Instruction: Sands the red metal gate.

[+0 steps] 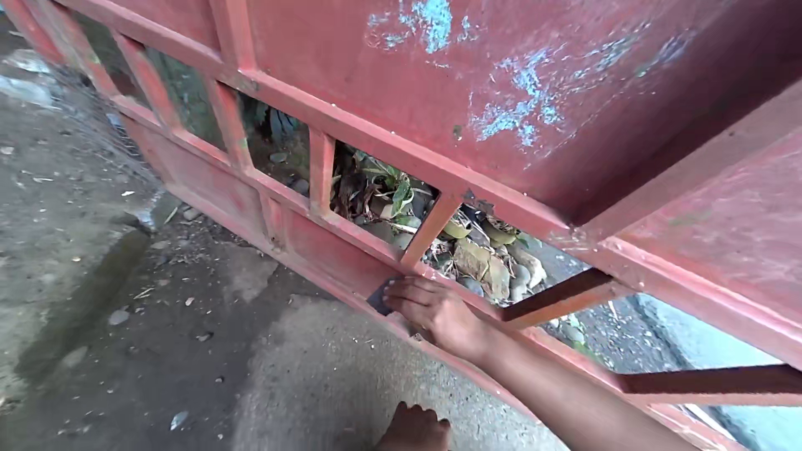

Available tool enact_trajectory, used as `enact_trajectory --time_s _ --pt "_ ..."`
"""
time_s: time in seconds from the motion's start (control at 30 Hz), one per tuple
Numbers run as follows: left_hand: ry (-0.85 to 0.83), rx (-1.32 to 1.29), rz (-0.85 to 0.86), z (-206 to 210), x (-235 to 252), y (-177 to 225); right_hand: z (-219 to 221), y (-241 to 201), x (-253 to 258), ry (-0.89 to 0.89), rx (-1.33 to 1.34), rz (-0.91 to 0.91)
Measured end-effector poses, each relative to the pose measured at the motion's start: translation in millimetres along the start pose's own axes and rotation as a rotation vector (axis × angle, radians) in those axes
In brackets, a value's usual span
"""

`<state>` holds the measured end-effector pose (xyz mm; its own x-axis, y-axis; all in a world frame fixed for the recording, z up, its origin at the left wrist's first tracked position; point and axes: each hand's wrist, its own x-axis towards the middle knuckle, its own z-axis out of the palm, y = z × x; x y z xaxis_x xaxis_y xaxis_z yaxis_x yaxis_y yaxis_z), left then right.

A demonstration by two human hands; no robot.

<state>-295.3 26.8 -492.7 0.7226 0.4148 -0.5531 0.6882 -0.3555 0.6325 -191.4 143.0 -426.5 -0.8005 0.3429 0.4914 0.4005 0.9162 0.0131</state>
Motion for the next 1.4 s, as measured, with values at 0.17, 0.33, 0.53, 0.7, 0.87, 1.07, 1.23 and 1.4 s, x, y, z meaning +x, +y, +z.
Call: enact_trajectory --time_s 0.17,0.33,0.53,0.7,0.87,1.07,1.23,1.4 --pt "-0.124 -0.082 -0.103 7.7 10.6 15.3 -2.4 -24.4 -39.0 0.012 0.09 0.253" --pt "-0.146 -0.242 -0.114 29.7 13.5 36.4 -20.3 -55.9 -80.1 0.089 0.265 0.709" --pt "0.372 -0.883 -0.067 61.1 -13.5 48.8 -56.1 -106.8 -71.8 0.132 0.398 1.108" --pt "0.921 -1.432 -0.072 97.1 -96.1 88.3 -93.6 -167.7 -36.4 -0.131 0.457 1.278" --pt "0.951 -1.808 -0.21 20.7 -212.6 163.8 -133.4 -237.9 15.9 -0.303 0.628 1.114" --pt "1.284 -1.742 -0.184 2.7 -240.9 138.5 -138.0 -252.1 62.2 -0.268 0.797 0.896" --pt "1.209 -1.848 -0.201 -34.2 -199.9 90.1 -133.9 -172.0 67.5 -0.513 0.717 0.79" --pt "1.207 -1.433 -0.202 -101.3 -171.6 49.7 -119.1 -56.2 65.3 -0.504 0.232 1.197"
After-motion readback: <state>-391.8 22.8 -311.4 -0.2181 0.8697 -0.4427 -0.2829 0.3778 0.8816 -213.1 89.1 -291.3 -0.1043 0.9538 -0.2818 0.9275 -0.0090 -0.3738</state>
